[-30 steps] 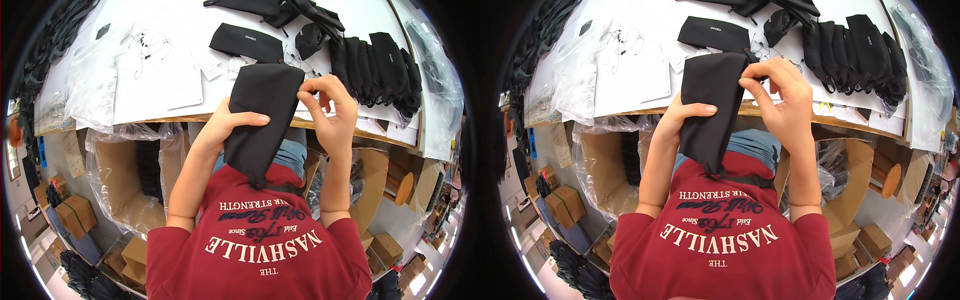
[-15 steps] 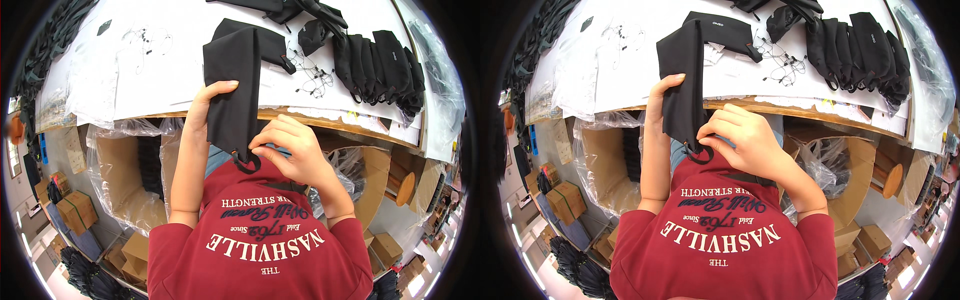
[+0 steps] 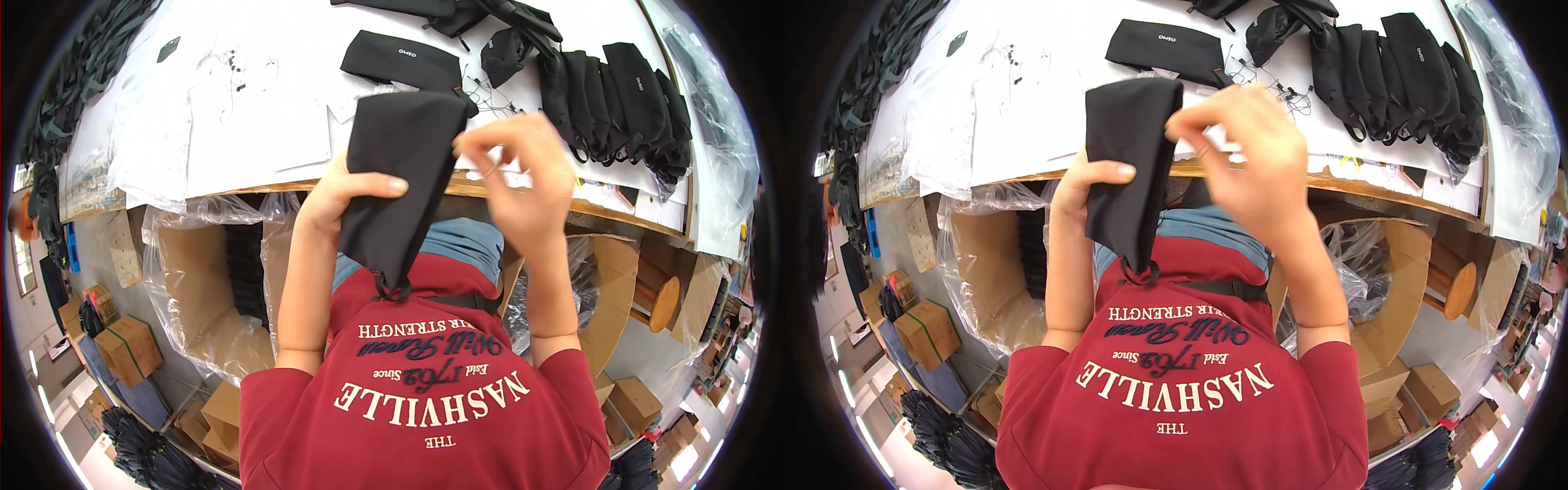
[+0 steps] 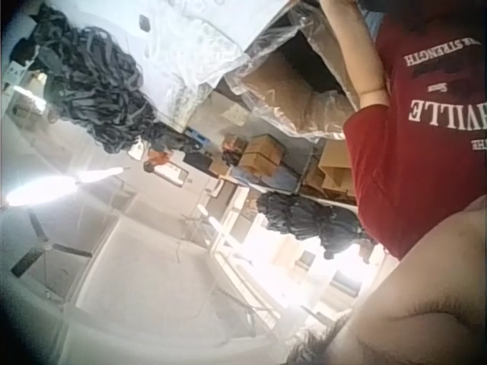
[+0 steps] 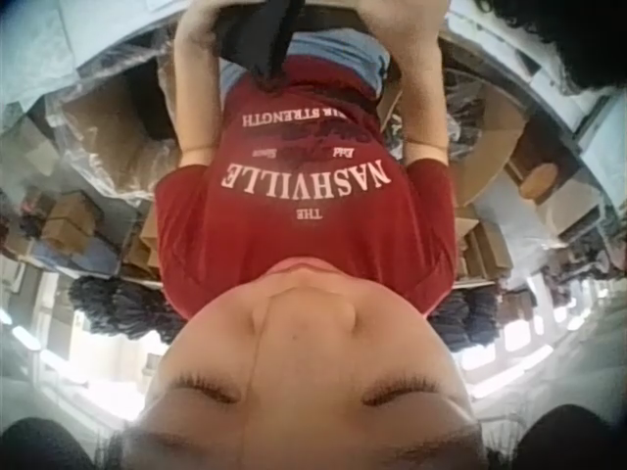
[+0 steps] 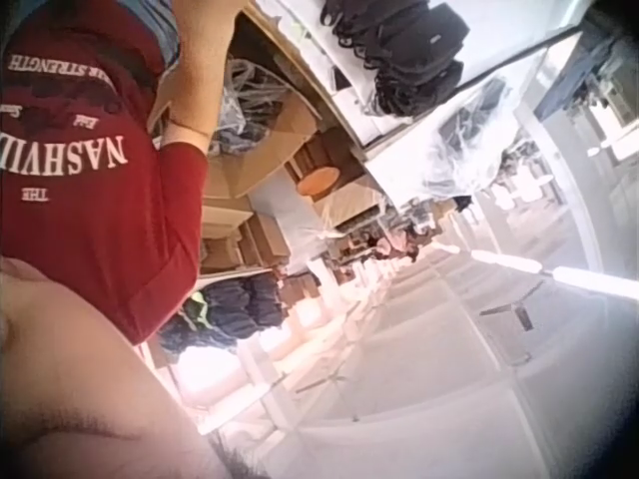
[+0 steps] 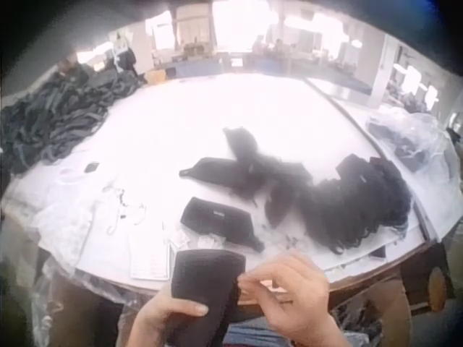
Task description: Placing components and a warranty card inside a zippered black pouch for retail packaging.
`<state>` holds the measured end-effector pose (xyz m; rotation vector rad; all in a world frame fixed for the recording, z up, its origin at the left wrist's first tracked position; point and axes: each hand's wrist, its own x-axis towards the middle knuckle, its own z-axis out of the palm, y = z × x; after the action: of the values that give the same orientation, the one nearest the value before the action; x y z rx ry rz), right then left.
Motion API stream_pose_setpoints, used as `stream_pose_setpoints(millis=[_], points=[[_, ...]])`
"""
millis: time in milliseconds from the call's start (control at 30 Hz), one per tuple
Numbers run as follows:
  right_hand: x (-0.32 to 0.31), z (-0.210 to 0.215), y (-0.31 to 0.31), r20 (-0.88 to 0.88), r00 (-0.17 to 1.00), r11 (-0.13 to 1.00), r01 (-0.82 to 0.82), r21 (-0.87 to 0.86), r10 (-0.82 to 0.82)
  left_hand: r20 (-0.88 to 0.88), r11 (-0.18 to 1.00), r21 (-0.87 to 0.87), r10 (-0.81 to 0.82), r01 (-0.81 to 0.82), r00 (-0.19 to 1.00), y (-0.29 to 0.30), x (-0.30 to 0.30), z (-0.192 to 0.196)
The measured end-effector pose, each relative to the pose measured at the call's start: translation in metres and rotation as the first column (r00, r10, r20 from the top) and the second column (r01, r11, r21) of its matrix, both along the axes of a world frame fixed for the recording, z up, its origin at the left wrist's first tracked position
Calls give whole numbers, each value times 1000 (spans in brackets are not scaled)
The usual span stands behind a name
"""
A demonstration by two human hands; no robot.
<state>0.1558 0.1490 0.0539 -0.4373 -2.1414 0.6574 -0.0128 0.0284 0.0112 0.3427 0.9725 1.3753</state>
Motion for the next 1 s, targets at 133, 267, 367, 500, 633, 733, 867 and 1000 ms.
stream_pose_setpoints(millis=[133, 267, 367, 500, 633, 733, 867, 1000], points=[[-1, 3, -1, 14, 992, 982, 125, -144, -124, 26, 999, -11, 33, -33, 999, 0, 6, -3], [3, -4, -28, 100, 954, 897, -225, -381, 282, 214, 980, -114, 183, -161, 960, 1, 0, -13], [6, -10, -46, 99, 911, 857, -335, -392, 401, 387, 982, -107, 186, -156, 903, 6, -15, -25], [9, -11, -49, 120, 898, 826, -329, -457, 424, 369, 976, -106, 219, -193, 903, 6, -15, -29], [11, -7, -39, 269, 904, 924, -254, -285, 331, 385, 979, -78, 203, -187, 900, 9, -15, -22], [13, -5, -33, 308, 951, 999, -9, -50, 24, 101, 925, -137, 369, -354, 924, 14, -12, -16], [5, -7, -43, 450, 890, 992, -107, 62, 68, 131, 916, -103, 398, -387, 908, 13, 4, -15], [8, -22, -31, 405, 913, 995, -8, -99, 48, 192, 947, -23, 318, -320, 928, -3, 12, -17]])
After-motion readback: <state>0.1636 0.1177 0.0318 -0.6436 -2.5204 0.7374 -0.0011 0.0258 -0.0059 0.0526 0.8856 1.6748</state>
